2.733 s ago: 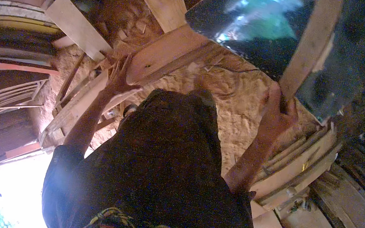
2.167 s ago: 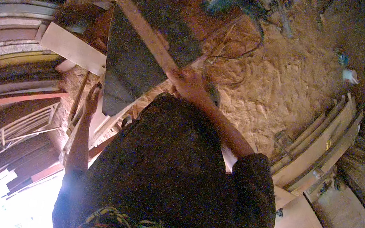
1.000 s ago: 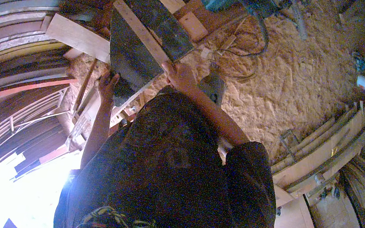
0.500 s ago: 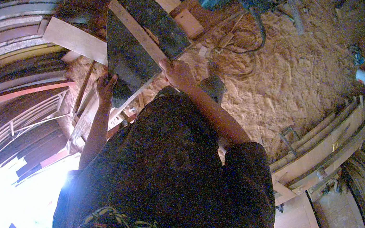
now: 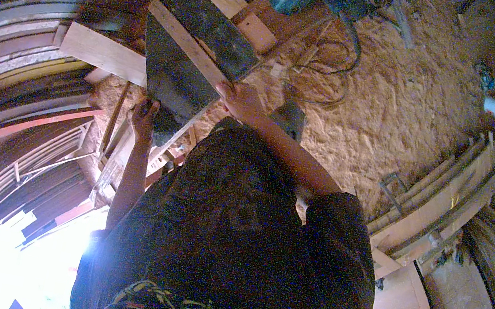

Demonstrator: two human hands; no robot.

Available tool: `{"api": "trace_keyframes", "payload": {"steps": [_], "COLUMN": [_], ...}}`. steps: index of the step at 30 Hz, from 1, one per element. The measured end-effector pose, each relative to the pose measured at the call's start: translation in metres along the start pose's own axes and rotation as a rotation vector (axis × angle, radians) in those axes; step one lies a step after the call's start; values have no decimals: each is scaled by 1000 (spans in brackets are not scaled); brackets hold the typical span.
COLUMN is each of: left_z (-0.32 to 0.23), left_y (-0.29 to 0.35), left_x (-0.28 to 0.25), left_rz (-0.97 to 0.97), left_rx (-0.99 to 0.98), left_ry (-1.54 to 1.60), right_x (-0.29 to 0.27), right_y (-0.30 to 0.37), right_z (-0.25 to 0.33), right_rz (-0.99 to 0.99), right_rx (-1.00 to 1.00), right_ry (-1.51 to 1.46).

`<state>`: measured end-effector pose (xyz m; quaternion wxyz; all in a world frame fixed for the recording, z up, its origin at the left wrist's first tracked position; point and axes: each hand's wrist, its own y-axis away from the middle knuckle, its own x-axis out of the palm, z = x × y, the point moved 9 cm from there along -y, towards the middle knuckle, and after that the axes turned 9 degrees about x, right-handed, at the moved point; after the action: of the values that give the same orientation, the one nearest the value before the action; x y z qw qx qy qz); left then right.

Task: The person uses a circular saw to cut a long wooden plank into shorter pieces. They repeatedly position the plank on a workbench, cut it, and then move the cut pieces aside. The person also uses a chisel to clean up the cut edges of the wood.

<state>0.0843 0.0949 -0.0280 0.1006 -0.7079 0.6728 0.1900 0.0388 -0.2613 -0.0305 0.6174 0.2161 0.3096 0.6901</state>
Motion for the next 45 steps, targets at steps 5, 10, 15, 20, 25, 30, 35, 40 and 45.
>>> {"api": "trace_keyframes", "payload": {"steps": [5,10,15,20,25,30,35,40,45], "left_z": [-4,4,5,2,-6,-46,-61,-54,-65], "left_y": [1,3,7,8,2,13,21,26,25], "left_x": [3,2,4,2,21,47,45,47,49], "left_rz": [-8,-25,-35,-8,-80,-313,-373,-374,-357], "left_rx": [52,25,1,37,48,-34,-41,-28,-83], "left_ry": [116,73,141,58,-2,-815,-830,-863,-847], "right_x": [4,2,2,2,3,-4,-112,-219,-264], "right_y": [-16,-14,-15,-14,-10,-3,59,112,20], "right_z": [-15,-12,-18,-15,-10,-1,68,199,200], "right_rz": [-10,-42,-7,-24,18,64,-467,-1048,-748], "right_rx": [-3,-13,-2,-17,-1,6,-402,-673,-310], "right_ry": [50,20,-18,12,-41,-12,76,817,908]}}
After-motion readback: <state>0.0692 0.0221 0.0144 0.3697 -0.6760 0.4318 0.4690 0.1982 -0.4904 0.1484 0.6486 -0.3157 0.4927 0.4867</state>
